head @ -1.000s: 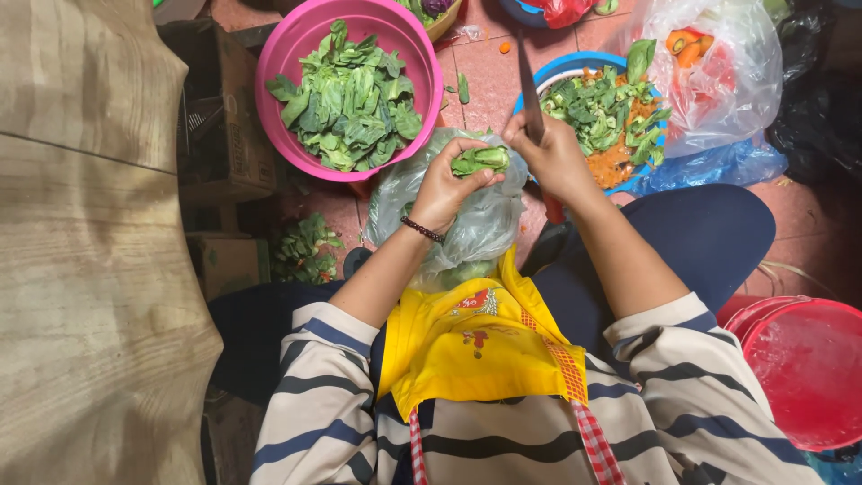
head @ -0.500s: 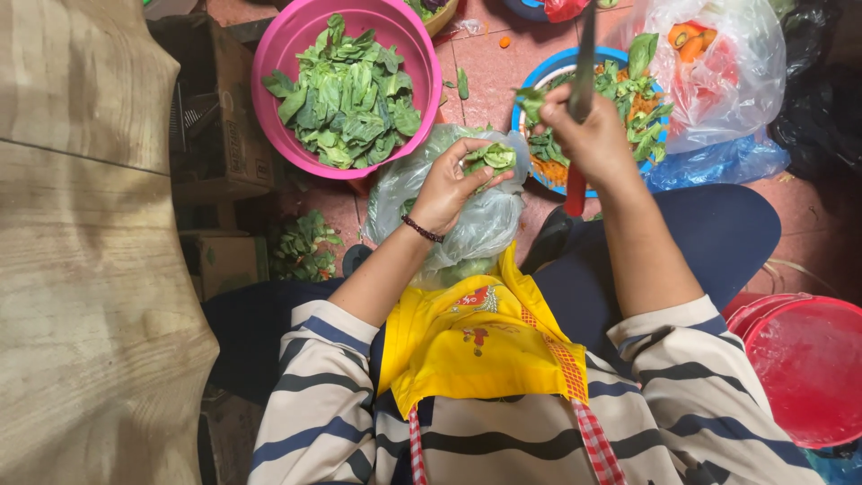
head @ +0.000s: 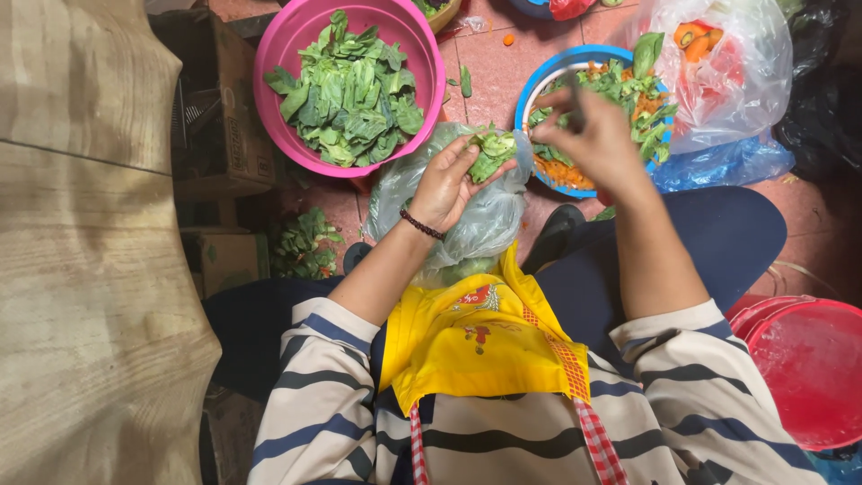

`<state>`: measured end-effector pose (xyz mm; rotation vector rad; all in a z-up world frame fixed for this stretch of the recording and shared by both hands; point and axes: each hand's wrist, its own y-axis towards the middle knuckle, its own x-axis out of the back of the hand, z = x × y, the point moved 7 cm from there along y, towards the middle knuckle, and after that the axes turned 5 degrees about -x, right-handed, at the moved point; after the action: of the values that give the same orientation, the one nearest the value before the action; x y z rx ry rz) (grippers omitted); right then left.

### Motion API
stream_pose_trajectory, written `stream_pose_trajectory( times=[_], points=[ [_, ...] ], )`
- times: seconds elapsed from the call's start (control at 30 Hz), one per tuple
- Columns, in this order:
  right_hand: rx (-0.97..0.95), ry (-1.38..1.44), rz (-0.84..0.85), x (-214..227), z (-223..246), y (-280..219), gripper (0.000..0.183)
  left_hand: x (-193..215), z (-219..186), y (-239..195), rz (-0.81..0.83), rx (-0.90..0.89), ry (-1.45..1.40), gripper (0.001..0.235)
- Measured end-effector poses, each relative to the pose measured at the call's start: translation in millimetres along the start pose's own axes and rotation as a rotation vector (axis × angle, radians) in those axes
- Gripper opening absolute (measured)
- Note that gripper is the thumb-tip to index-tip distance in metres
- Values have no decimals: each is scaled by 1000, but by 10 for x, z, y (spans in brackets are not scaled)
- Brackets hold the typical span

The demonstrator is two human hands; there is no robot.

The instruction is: The person is prepping leafy green vegetables using a knife and their hands.

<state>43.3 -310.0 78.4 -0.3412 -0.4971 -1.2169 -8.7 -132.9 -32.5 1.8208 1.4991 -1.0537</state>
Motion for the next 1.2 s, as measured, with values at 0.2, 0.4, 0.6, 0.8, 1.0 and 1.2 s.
stream_pose_trajectory(
  times=[0.2,0.4,0.6,0.8,1.0,1.2],
  points=[
    [63,15,156,-449,196,-60,35,252,190,8,-121,37,182,30],
    [182,-184,200,-689,39,-100,24,412,165,-28,-66,308,720,39],
    [-3,-178,7,-183,-495,61,11,1115,95,198,-92,311,768,17],
    [6,-566,-374,568,-648,-32,44,2611,824,-113,-211,711,2040,46],
    [7,-543,-409,549,-706,-41,40,3144,1084,-66,-67,676,1871,35],
    [-201,-139,-70,69,-486,50,60,1157,215,67,75,479,486,33]
  ],
)
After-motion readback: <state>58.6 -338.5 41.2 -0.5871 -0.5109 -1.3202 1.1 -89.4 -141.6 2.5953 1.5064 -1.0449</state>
